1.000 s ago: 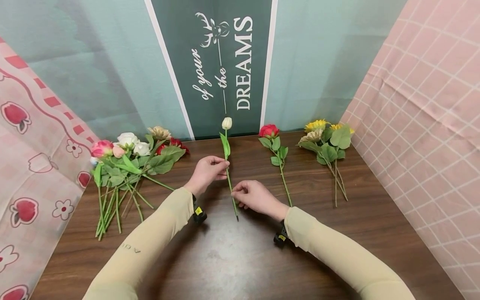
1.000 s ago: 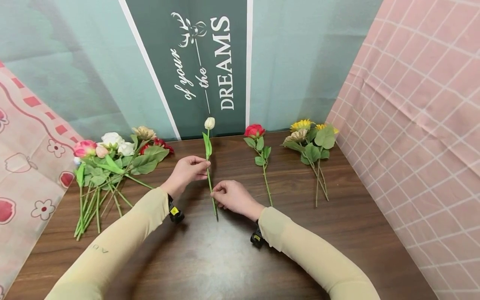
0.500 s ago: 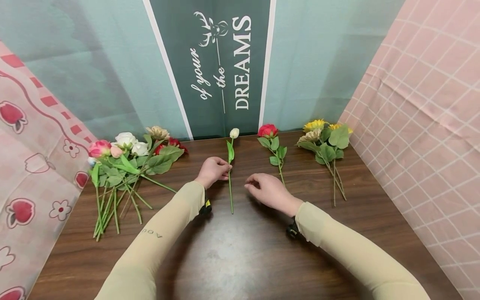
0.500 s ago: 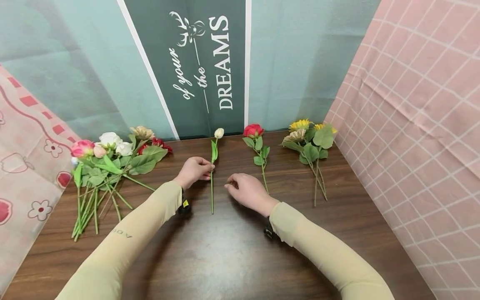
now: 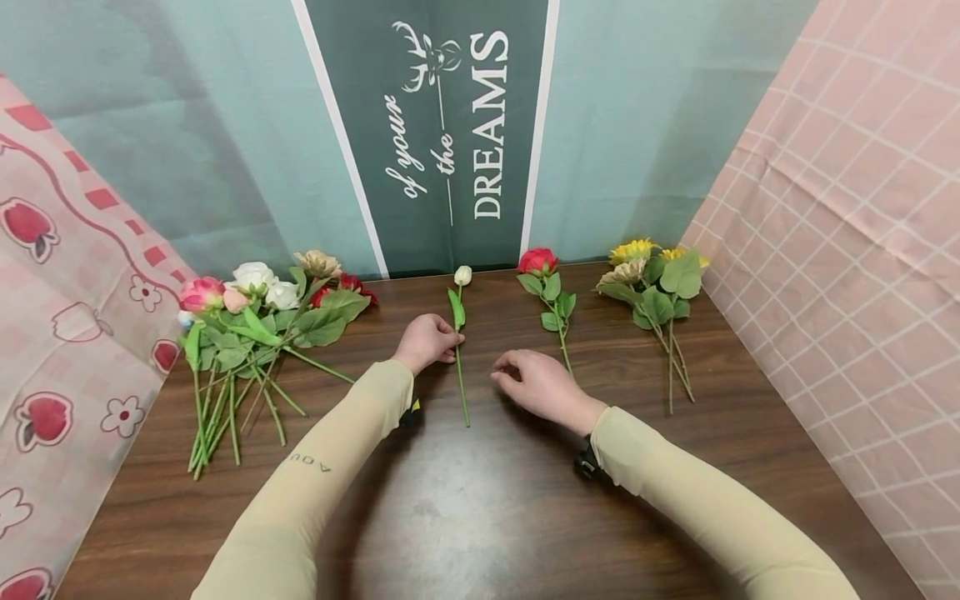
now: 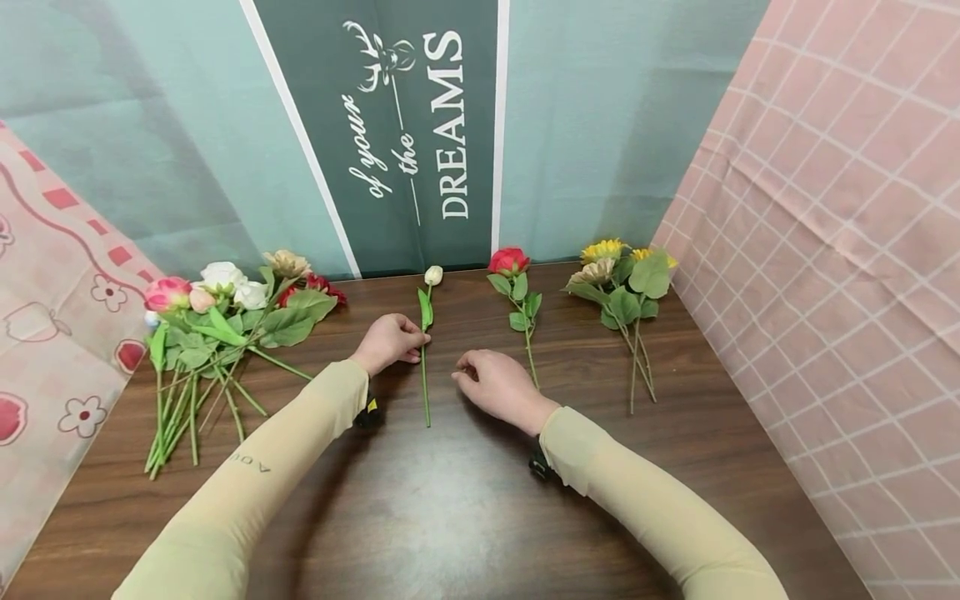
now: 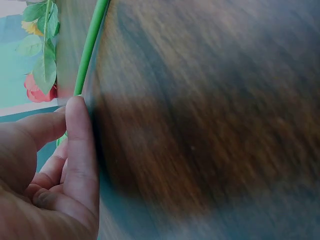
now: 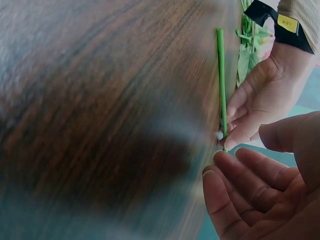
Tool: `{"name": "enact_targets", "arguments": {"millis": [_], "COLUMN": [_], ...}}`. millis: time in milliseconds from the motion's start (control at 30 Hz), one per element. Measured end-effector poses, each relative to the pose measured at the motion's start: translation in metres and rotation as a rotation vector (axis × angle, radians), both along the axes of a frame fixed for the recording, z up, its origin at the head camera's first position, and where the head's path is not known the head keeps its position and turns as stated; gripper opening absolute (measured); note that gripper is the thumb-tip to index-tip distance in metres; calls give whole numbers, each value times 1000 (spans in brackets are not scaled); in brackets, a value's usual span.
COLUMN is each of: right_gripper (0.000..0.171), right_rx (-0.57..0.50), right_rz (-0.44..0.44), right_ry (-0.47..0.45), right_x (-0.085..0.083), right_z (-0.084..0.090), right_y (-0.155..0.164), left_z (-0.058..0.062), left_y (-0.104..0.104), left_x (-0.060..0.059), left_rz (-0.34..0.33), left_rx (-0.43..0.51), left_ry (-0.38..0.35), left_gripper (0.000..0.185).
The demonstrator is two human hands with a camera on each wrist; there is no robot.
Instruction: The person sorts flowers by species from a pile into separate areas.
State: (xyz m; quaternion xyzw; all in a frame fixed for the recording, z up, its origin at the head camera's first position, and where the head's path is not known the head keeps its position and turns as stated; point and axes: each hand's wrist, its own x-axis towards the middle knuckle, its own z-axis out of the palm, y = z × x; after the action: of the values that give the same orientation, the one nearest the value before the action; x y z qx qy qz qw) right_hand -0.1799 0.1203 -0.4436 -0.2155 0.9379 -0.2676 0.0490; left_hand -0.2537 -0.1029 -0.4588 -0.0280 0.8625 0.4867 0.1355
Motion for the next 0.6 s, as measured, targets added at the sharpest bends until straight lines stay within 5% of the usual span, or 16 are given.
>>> {"name": "enact_targets", "arguments": {"millis": [267,600], "right_gripper": [24,27], "right_rx": [5,10], "right_rz": [-6,19], "right_ry": [-16,17], "right_x": [-1,-4], "right_z": [0,3], "right_y": [0,-3], "left_z": [3,25], "left_y": [-11,-47], "left_x": [5,14], "left_rz": [-61,-138], "left_rx": [-22,-332], "left_ry": [52,330], "left_gripper": [22,26]}}
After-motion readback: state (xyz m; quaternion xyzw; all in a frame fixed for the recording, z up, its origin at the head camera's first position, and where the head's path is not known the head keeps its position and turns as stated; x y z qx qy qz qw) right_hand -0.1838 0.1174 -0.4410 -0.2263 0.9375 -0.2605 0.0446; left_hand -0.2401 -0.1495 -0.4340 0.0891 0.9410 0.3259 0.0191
